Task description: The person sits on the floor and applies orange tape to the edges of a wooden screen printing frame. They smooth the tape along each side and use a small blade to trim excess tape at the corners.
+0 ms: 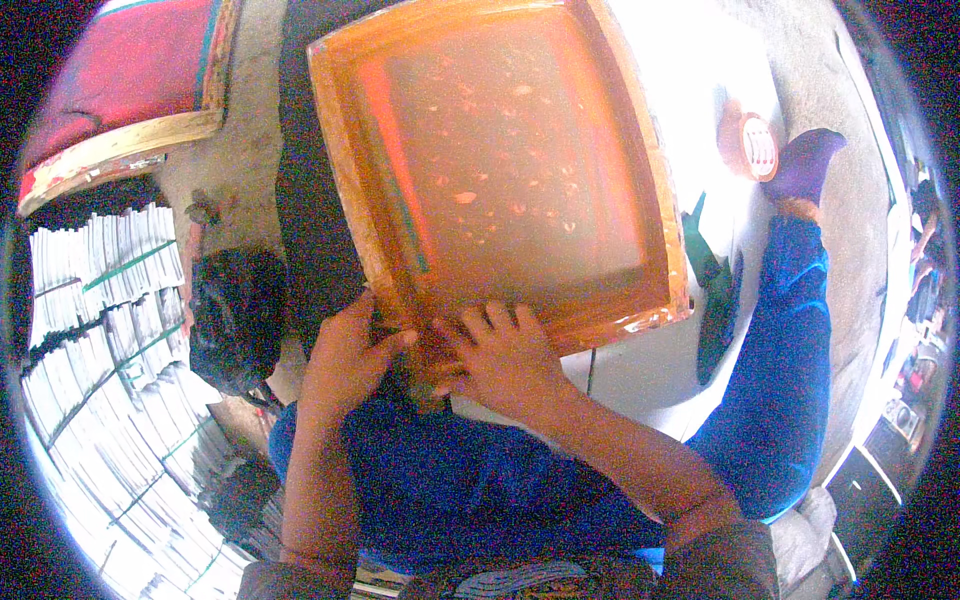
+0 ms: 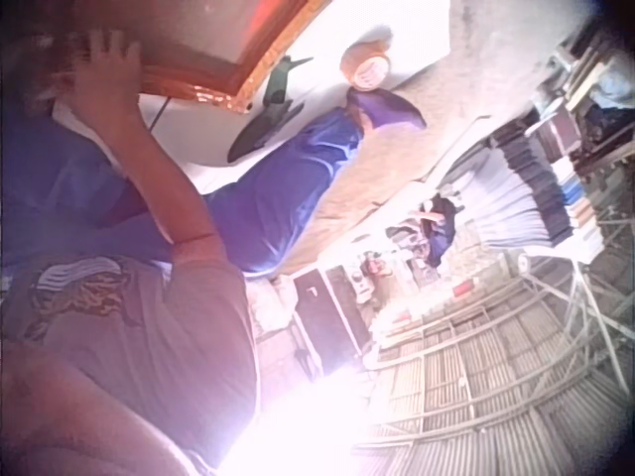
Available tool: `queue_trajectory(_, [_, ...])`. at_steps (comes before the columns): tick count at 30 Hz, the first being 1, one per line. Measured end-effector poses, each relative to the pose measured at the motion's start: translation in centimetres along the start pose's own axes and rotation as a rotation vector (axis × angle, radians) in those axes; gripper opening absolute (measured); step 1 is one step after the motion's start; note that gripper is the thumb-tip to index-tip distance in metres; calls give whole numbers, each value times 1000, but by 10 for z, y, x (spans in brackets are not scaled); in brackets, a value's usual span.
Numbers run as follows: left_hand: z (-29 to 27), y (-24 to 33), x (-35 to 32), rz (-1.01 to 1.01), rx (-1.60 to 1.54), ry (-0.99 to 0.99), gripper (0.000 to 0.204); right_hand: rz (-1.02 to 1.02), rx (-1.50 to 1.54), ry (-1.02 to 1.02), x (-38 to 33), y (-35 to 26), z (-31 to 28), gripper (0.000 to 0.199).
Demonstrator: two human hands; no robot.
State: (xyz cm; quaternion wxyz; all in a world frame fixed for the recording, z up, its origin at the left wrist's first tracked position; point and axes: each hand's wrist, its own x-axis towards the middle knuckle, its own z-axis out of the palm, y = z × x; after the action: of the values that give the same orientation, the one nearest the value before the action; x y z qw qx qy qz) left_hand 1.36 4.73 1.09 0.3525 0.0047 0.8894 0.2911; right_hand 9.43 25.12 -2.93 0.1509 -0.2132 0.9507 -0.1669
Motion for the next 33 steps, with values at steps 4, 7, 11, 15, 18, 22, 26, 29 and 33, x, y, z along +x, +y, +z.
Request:
queue_trajectory(4, [2,-5,0,-13,-32,-11,52,32,-72,-21,-4,2,-7,70])
queue_trajectory(7, [-1,-1,-2,6,-51,-10,48,32,-57,11,-3,-1,-11,66])
queue_trajectory(11, [4,-9,0,32,-14,8,46,-20,-80,-4,-2,-2,-6,62])
queue_trajectory(15, [5,-12,2,27,-47,-8,45,-2,-167,-8,-1,-6,-9,61])
queue_trajectory(18, [1,-6,1,14,-45,-9,43,21,-197,-5,-2,-12,-15,61])
queue_trajectory(22, [5,-10,3,-9,6,-5,41,61,-189,57,-4,-18,-3,57])
queue_trajectory(26, [4,-10,1,63,-51,37,40,110,-260,7,-11,-19,-9,53])
queue_trajectory(29, [8,-14,5,61,-27,27,40,142,-97,21,-10,-15,-17,43])
queue_trajectory(33, [6,-8,4,26,-27,34,39,187,237,-119,19,4,1,25])
